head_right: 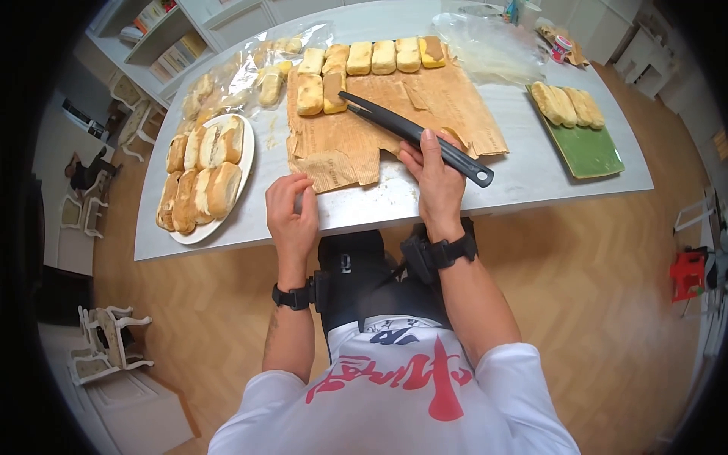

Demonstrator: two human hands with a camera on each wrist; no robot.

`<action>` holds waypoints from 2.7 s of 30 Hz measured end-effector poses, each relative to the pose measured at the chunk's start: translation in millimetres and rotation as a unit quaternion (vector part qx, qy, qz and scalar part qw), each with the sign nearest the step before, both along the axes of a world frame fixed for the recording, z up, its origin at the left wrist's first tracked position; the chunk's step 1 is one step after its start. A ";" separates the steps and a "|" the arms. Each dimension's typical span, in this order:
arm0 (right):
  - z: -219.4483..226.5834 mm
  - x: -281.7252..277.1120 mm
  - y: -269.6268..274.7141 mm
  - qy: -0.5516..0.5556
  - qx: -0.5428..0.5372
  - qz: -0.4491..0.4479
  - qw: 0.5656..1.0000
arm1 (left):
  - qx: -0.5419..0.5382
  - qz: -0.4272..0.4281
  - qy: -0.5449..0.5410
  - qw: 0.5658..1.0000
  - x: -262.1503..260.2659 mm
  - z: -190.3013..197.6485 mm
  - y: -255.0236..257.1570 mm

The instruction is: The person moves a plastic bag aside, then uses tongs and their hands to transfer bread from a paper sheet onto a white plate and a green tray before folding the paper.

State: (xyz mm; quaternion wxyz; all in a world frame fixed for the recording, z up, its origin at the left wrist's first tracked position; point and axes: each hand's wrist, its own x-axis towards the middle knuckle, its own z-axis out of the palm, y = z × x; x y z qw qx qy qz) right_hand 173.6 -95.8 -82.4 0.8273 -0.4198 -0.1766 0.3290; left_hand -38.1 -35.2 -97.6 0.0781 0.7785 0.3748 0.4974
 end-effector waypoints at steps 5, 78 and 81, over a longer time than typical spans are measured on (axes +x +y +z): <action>3.4 -2.8 5.4 0.016 -0.002 -0.008 1.000 | -0.016 -0.002 -0.008 1.000 -1.1 1.0 -1.2; 28.8 7.0 13.8 -0.095 -0.067 -0.022 0.993 | -0.069 -0.018 -0.006 0.997 3.9 6.5 -3.4; 26.8 6.6 13.6 -0.139 -0.069 0.000 0.988 | -0.067 -0.020 -0.003 0.998 3.3 6.5 -3.3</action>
